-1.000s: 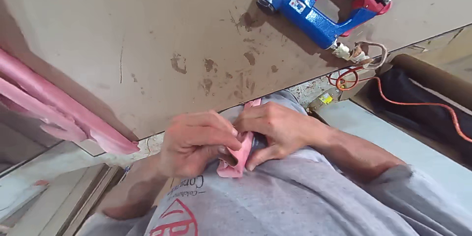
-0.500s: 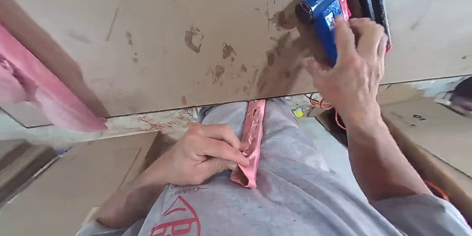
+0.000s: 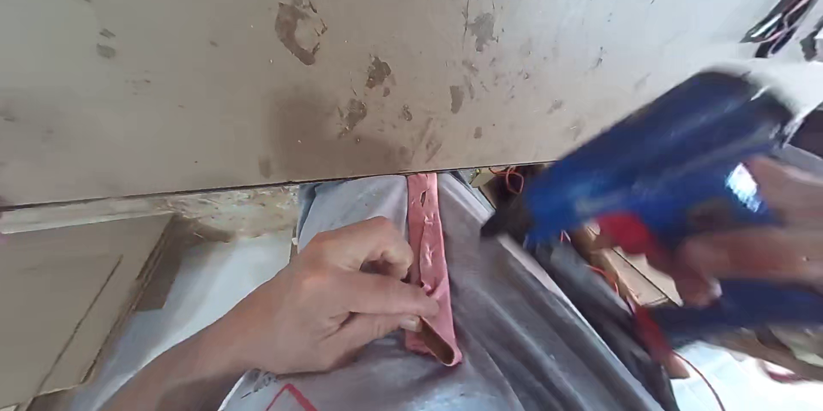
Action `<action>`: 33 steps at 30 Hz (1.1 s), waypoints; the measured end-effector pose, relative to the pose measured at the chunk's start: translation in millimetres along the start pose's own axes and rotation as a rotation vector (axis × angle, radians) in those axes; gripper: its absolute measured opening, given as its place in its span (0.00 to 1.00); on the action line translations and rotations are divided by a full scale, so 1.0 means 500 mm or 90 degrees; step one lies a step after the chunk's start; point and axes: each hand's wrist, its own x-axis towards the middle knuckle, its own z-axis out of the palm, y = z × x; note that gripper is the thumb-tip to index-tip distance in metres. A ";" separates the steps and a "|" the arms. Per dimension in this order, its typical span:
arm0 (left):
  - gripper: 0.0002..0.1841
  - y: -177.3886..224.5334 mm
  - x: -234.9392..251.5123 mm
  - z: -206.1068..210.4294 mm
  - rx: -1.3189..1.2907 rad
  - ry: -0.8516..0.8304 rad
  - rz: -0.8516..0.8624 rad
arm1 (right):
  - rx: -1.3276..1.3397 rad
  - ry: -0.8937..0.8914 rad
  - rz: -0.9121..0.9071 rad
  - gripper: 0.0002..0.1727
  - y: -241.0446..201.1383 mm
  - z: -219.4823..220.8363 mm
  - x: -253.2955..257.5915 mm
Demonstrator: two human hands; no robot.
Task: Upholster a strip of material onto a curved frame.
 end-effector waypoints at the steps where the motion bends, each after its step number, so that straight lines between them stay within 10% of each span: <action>1: 0.10 -0.001 -0.002 0.000 0.005 -0.004 0.003 | -0.018 -0.062 0.029 0.07 -0.015 0.021 -0.003; 25: 0.07 -0.014 -0.018 0.006 -0.061 0.072 -0.024 | -0.045 -0.242 0.124 0.06 -0.091 0.046 0.082; 33: 0.24 0.063 0.063 -0.009 0.042 -0.142 0.017 | 0.195 -0.210 -0.051 0.13 -0.012 -0.047 0.004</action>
